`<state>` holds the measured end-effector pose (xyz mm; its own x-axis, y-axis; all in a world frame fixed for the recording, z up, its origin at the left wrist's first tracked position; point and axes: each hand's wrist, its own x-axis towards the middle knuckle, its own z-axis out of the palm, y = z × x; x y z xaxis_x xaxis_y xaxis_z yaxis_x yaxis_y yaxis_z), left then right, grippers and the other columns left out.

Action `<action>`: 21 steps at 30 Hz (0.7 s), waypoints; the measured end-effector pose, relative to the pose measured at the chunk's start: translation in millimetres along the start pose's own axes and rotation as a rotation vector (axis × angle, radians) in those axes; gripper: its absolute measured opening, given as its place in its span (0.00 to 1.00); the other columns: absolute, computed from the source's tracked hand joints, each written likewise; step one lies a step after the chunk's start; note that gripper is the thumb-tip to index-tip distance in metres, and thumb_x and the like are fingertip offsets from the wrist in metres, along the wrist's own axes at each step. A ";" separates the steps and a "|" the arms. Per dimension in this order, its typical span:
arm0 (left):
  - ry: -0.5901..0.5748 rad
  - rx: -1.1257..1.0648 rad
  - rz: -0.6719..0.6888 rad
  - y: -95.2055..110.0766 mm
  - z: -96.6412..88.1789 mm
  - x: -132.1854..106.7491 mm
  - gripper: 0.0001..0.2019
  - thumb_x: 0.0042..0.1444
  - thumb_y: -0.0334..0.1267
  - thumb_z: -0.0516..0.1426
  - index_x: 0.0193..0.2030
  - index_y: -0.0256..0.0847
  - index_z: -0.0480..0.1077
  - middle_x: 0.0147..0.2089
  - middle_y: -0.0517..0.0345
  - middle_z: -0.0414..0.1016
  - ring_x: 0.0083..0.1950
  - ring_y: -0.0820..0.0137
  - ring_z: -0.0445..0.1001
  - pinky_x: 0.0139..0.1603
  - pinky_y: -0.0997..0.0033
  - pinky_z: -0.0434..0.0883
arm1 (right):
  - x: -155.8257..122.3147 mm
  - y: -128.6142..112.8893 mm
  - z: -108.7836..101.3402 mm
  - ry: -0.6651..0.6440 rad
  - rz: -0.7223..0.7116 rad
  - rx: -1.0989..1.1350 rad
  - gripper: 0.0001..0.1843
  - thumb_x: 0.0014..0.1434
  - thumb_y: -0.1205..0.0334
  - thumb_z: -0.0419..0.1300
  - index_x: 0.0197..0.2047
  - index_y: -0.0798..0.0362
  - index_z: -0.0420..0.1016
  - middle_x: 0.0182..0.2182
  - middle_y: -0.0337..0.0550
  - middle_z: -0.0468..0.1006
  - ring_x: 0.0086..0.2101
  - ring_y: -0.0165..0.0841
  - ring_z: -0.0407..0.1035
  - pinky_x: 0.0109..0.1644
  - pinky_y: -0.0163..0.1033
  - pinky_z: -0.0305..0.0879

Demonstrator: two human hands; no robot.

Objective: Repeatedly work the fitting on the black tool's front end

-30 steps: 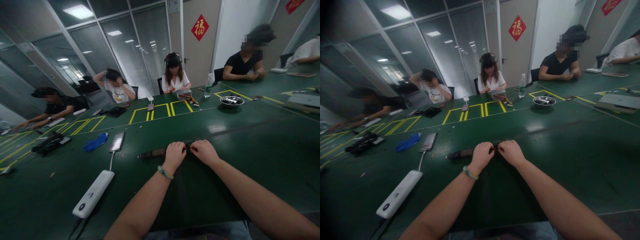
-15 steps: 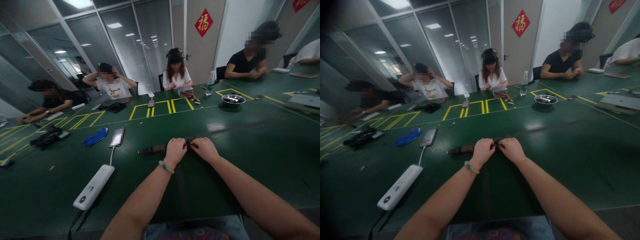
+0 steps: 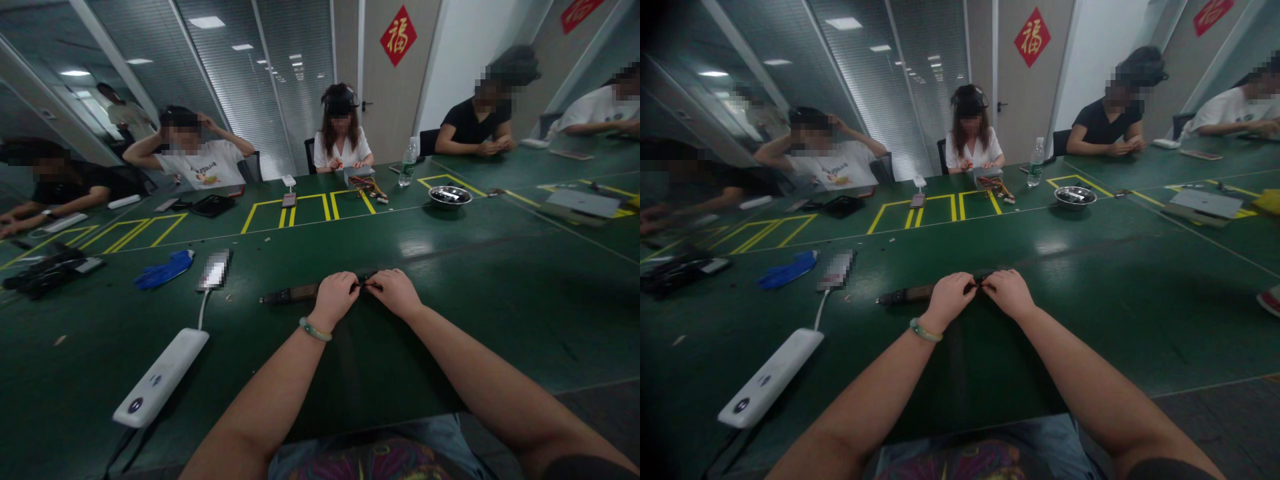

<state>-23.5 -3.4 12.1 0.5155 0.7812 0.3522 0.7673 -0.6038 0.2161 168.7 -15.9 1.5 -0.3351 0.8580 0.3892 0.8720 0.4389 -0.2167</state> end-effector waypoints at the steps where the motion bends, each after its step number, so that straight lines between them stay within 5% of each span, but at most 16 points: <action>1: 0.000 0.001 0.002 0.0 -0.3 0.1 0.03 0.60 0.37 0.54 0.40 0.43 0.68 0.41 0.57 0.73 0.44 0.67 0.71 0.46 0.67 0.67 | -0.1 0.2 -0.2 0.003 -0.001 0.005 0.04 0.60 0.61 0.60 0.37 0.49 0.77 0.36 0.40 0.79 0.38 0.34 0.69 0.43 0.41 0.53; 21: -0.011 -0.007 0.001 -1.3 2.5 1.8 0.04 0.60 0.36 0.56 0.41 0.43 0.68 0.42 0.59 0.73 0.44 0.68 0.72 0.46 0.68 0.68 | 2.1 -5.5 5.8 0.032 -0.022 -0.063 0.07 0.63 0.61 0.57 0.39 0.50 0.77 0.37 0.42 0.79 0.38 0.35 0.69 0.44 0.41 0.51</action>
<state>-22.6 -0.7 10.2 0.5207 0.7820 0.3424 0.7640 -0.6059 0.2220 161.1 -15.0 -1.6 -0.3438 0.8391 0.4215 0.8856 0.4390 -0.1515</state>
